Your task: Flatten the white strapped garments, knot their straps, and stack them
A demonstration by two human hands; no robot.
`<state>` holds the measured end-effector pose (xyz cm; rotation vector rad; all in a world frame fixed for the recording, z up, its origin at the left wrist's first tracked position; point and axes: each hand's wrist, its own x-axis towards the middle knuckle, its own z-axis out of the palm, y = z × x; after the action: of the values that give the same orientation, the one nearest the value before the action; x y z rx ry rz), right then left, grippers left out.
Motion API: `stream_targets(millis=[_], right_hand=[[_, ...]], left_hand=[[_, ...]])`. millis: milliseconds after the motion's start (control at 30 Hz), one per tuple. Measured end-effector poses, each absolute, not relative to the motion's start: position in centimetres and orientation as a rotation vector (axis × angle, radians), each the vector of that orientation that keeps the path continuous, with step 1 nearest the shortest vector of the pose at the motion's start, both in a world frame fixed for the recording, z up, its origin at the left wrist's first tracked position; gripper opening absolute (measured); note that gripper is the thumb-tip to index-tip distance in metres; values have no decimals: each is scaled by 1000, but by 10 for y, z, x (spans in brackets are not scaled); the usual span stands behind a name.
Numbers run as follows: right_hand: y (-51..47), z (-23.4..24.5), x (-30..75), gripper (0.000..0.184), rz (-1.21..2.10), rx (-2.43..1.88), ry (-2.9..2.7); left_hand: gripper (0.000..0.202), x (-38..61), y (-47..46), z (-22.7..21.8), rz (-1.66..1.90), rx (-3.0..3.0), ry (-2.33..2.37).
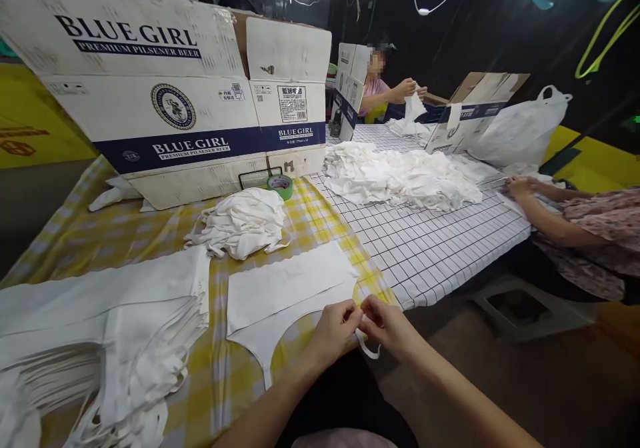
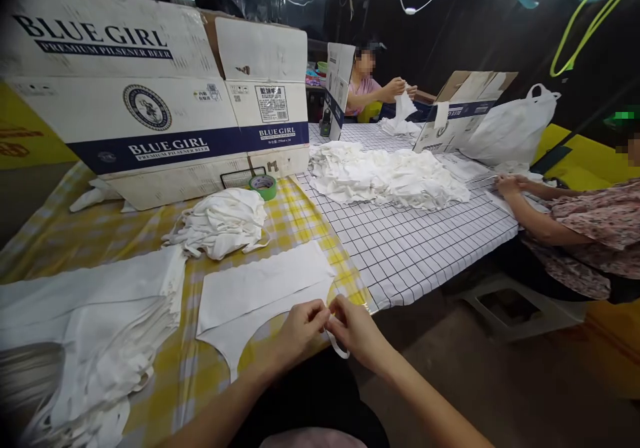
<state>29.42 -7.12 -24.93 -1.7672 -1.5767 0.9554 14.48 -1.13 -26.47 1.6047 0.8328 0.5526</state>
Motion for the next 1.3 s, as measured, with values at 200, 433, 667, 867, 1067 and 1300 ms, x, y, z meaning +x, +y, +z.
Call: stream_targets(millis=[200,433,667,867,1067,1300], right_hand=[[-62,-264,282,23,656,-1669,-1924],[-28,-268,285,12,663,-1590,-2022],[11,-283,295,13,748,-1598,-1853],[31,-298,288,12,766,-1557,-1889],[37,-297,286,13,713,-1613,-1962],[43,-295,288,14,611,-1643,-2095]], left_hand=[[27,146,-4,-286,403,1309,901],[22,132,19,-303,330,1268,931],[26,114,52,-301,598,2224,1235],[10,112,70,-310,435,2573,1015],[17,109,77,-313,556,2353,1026],[16,109,81,-312,593,2113,1058]])
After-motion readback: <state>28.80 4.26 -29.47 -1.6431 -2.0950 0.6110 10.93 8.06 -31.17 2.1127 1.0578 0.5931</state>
